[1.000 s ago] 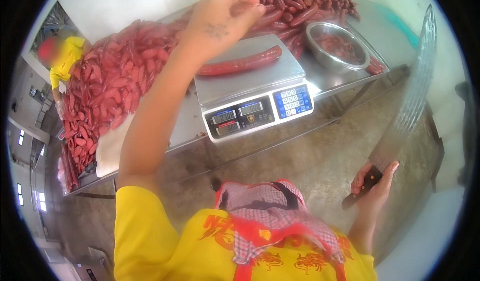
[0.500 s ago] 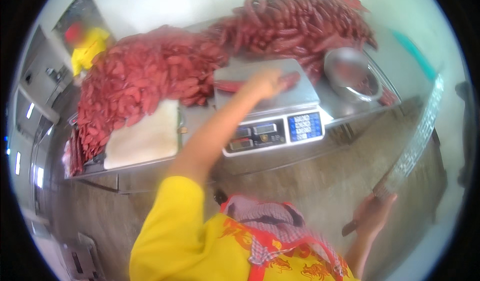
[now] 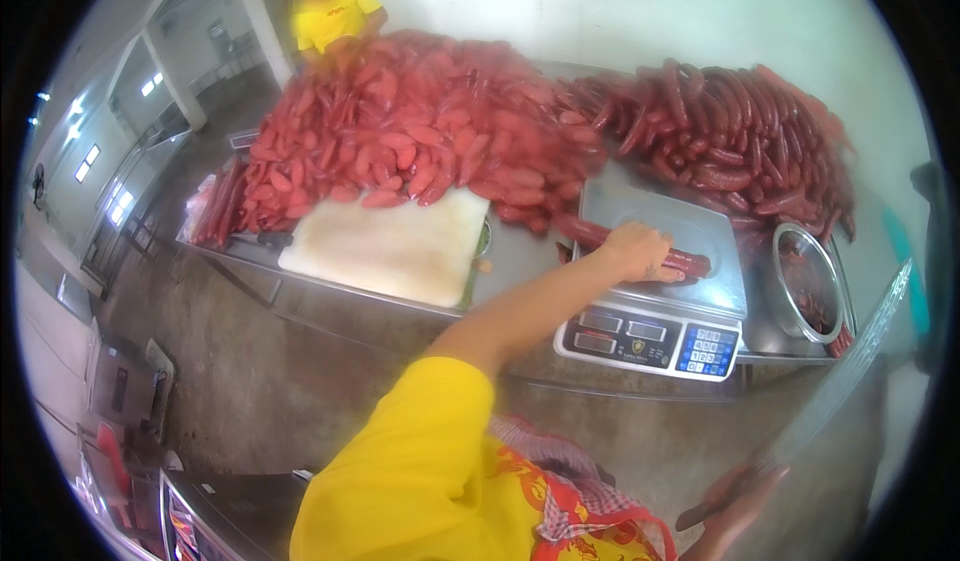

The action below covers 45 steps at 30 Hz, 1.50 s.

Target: The person slices red meat into thin pieces on a white cutting board using a knife. The sliced meat is then gathered and placed into a metal bowl on a digital scale. The person repeats this process multiple times.

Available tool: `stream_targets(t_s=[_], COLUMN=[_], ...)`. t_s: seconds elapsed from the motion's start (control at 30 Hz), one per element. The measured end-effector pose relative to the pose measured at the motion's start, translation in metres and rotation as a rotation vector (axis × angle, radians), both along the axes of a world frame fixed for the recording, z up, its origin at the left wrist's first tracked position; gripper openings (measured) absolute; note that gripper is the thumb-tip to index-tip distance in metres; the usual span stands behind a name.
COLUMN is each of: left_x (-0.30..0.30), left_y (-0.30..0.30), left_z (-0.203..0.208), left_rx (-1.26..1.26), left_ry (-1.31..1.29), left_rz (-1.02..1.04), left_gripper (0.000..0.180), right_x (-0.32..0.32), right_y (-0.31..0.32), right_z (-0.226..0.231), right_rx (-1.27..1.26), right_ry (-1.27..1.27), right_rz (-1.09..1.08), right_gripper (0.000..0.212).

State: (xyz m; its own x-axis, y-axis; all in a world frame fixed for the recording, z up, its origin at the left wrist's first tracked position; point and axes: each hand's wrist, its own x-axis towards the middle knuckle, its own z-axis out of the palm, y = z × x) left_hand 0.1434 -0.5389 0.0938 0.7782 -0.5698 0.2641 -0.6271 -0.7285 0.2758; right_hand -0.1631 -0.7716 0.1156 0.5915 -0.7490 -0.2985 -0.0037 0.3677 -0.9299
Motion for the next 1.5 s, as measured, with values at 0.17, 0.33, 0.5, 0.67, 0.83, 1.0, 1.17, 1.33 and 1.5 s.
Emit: stream_targets(t_s=[0.17, 0.33, 0.5, 0.67, 0.83, 1.0, 1.17, 1.33, 1.5], left_x=[-0.03, -0.072, -0.105, -0.114, -0.112, -0.114, -0.122, -0.125, -0.13], left_y=[0.105, 0.248, 0.365, 0.43, 0.434, 0.433, 0.423, 0.389, 0.379], left_z=[0.028, 0.033, 0.016, -0.023, -0.065, -0.082, -0.072, -0.08, -0.101], left_rx=[0.03, 0.193, 0.268, 0.17, 0.107, 0.122, 0.083, -0.19, -0.374], left_ry=[0.055, 0.117, 0.281, 0.262, 0.08, 0.008, 0.034, -0.067, -0.222], left_rz=[0.06, 0.167, 0.258, 0.24, 0.208, 0.18, 0.221, 0.316, 0.349], left_gripper=[0.068, 0.07, 0.071, 0.065, 0.054, 0.052, 0.046, 0.032, 0.025], right_x=[0.033, 0.069, 0.099, 0.127, 0.142, 0.147, 0.154, 0.183, 0.211], right_y=[0.045, 0.114, 0.2, 0.276, 0.33, 0.355, 0.359, 0.353, 0.337], right_z=[0.003, -0.001, -0.008, -0.003, 0.0, -0.007, -0.013, -0.022, -0.024], right_rx=[0.014, -0.14, -0.203, -0.262, -0.339, -0.401, -0.491, -0.862, -0.991], right_ry=[0.006, 0.026, 0.06, 0.21, 0.261, 0.279, 0.275, 0.194, 0.363], right_rz=[0.067, 0.209, 0.519, 0.919, 1.059, 1.137, 1.196, 1.31, 1.502], right_gripper=[0.069, 0.072, 0.076, 0.077, 0.071, 0.062, 0.057, 0.057, 0.058])
